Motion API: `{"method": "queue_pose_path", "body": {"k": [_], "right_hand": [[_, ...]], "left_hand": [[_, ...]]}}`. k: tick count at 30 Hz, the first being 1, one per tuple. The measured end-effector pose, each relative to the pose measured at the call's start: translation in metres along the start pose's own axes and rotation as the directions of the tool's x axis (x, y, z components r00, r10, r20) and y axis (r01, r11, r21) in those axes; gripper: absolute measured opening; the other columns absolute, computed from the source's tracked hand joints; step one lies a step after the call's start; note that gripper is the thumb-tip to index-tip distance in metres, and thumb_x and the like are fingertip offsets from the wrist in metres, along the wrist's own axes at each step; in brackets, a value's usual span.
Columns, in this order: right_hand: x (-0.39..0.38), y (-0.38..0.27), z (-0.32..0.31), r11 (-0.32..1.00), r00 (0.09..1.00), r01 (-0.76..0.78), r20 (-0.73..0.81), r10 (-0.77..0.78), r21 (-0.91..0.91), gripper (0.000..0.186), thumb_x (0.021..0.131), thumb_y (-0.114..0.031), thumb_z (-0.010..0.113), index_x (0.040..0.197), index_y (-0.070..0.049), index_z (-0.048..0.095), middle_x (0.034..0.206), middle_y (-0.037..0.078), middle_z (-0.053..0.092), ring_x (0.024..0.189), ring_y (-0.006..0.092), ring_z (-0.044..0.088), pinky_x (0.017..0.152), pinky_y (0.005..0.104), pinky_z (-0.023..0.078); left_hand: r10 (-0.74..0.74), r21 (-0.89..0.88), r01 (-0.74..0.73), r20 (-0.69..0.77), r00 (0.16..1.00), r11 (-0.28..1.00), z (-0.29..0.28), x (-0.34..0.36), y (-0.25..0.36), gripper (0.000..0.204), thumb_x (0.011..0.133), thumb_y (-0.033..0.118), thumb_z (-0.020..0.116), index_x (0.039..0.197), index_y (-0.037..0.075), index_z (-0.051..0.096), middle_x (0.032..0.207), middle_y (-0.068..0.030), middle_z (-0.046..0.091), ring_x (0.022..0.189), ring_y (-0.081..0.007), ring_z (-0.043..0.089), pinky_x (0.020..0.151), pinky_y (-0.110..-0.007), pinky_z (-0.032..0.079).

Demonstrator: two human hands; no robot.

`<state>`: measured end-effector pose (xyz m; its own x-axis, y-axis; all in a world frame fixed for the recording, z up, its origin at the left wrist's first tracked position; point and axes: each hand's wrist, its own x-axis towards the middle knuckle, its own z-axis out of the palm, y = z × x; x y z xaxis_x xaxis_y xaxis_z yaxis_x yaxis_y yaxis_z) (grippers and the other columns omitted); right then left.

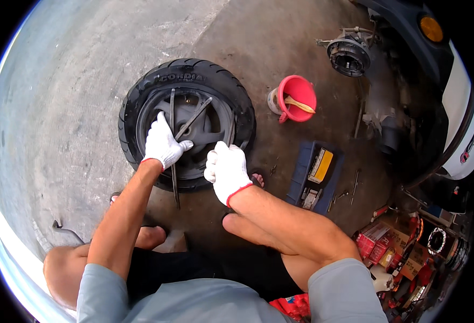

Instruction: The person mounts a tire onto a wheel rim by applying lubricant with a brush and prying the tire bead over the rim using metal tire levers.

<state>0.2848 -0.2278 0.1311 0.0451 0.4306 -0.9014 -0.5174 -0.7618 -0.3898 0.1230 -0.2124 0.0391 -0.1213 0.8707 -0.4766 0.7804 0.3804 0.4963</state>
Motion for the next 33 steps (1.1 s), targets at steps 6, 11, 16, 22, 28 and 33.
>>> {"method": "queue_pose_path", "body": {"k": [6, 11, 16, 22, 28, 33], "right_hand": [[0.027, 0.063, -0.036, 0.885, 0.943, 0.318, 0.014, -0.333, -0.340, 0.020, 0.101, -0.023, 0.048, 0.088, -0.009, 0.042, 0.064, 0.004, 0.051, 0.042, 0.0146, 0.041, 0.037, 0.0302, 0.035], [0.069, 0.114, -0.098, 0.180, 0.756, 0.387, 0.199, -0.624, -0.905, 0.024, 0.101, -0.027, 0.051, 0.103, -0.004, 0.053, 0.080, 0.026, 0.064, 0.078, 0.0449, 0.064, 0.066, 0.0523, 0.048], [0.058, 0.114, -0.177, 0.133, 0.708, 0.398, 0.211, -0.674, -0.908, 0.025, 0.099, -0.029, 0.054, 0.104, -0.006, 0.062, 0.088, 0.024, 0.067, 0.086, 0.0457, 0.064, 0.073, 0.0527, 0.049], [-0.034, 0.007, -0.179, 0.299, 0.873, 0.252, 0.083, -0.480, -0.920, 0.026, 0.096, -0.024, 0.057, 0.100, -0.002, 0.070, 0.066, 0.011, 0.062, 0.058, 0.0162, 0.059, 0.058, 0.0331, 0.047], [-0.011, -0.021, -0.193, 0.315, 0.943, 0.229, 0.130, -0.305, -0.921, 0.027, 0.097, -0.020, 0.052, 0.092, -0.001, 0.070, 0.068, 0.010, 0.063, 0.056, 0.0167, 0.058, 0.057, 0.0331, 0.047], [0.030, -0.018, -0.211, 0.268, 0.878, 0.421, 0.314, -0.361, -0.867, 0.024, 0.094, -0.013, 0.050, 0.090, 0.002, 0.069, 0.074, 0.013, 0.067, 0.064, 0.0186, 0.063, 0.063, 0.0335, 0.051]], "left_hand": [[-0.012, -0.015, 0.013, 0.038, 0.999, 1.000, -0.008, 0.002, -0.009, 0.118, 0.066, 0.042, 0.090, 0.150, -0.006, 0.023, 0.134, -0.0300, 0.049, 0.122, -0.0414, 0.054, 0.105, -0.043, 0.045], [0.016, -0.045, -0.015, 0.029, 0.999, 0.999, -0.004, 0.001, -0.008, 0.119, 0.066, 0.043, 0.090, 0.151, -0.005, 0.022, 0.135, -0.0295, 0.049, 0.123, -0.0417, 0.053, 0.105, -0.043, 0.044], [0.034, -0.036, -0.034, 0.022, 0.999, 0.999, -0.002, 0.001, -0.006, 0.121, 0.065, 0.045, 0.089, 0.152, -0.005, 0.021, 0.136, -0.0300, 0.049, 0.123, -0.0421, 0.053, 0.106, -0.043, 0.044], [0.029, 0.000, -0.029, 0.029, 0.999, 1.000, -0.003, 0.000, -0.008, 0.121, 0.065, 0.046, 0.089, 0.151, -0.008, 0.022, 0.139, -0.0320, 0.047, 0.126, -0.0420, 0.052, 0.108, -0.042, 0.043], [0.030, 0.007, -0.030, 0.027, 0.999, 1.000, -0.002, 0.001, -0.005, 0.120, 0.065, 0.045, 0.089, 0.150, -0.009, 0.023, 0.137, -0.0323, 0.049, 0.125, -0.0422, 0.054, 0.107, -0.042, 0.044], [0.040, 0.004, -0.041, 0.026, 0.999, 0.999, -0.001, 0.002, -0.005, 0.118, 0.065, 0.044, 0.090, 0.148, -0.009, 0.025, 0.136, -0.0325, 0.050, 0.124, -0.0424, 0.054, 0.106, -0.042, 0.044]]}}
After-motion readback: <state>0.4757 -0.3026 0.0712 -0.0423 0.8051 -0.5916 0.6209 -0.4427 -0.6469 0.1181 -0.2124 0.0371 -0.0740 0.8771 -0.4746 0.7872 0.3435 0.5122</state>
